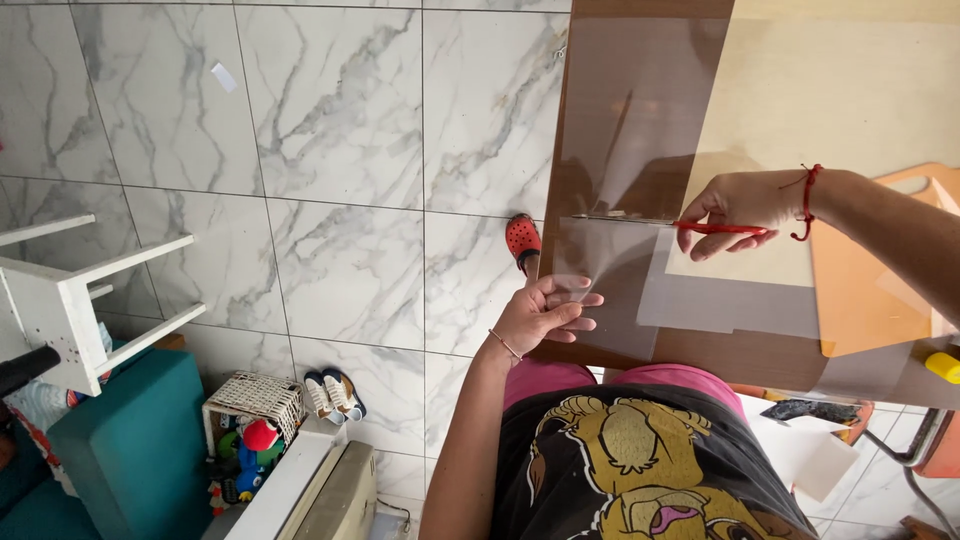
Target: Cutting a transparent plastic sheet into smaller pieces using scissors
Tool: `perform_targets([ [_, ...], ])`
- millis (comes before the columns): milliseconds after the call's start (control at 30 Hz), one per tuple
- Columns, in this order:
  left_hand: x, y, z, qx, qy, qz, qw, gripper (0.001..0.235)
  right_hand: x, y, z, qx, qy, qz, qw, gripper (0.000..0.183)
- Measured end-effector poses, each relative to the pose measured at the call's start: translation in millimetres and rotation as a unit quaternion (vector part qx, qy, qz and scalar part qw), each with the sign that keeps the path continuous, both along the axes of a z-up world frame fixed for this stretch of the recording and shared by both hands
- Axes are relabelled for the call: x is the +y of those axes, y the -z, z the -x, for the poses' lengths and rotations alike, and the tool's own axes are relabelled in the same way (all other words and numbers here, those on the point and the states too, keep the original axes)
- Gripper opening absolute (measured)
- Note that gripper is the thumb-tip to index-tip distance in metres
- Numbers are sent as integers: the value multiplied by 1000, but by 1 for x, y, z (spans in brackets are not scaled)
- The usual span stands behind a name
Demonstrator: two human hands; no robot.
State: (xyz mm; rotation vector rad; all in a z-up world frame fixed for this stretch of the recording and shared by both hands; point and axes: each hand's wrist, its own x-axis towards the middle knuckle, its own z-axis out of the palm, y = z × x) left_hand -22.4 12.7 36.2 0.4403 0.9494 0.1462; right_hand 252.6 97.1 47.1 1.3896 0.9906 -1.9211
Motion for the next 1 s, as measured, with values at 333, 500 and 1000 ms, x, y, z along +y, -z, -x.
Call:
perform_targets([
  [333,-5,7,6,-73,-69,14,995,34,1,26,16,106,63,-38,992,16],
  [500,-11,14,13,-70,-74,17,995,35,-14,41,11,131,105,-43,985,12],
  [1000,66,30,-55,120,-71,-278,951,28,-69,52,28,-3,553,-429,714,35],
])
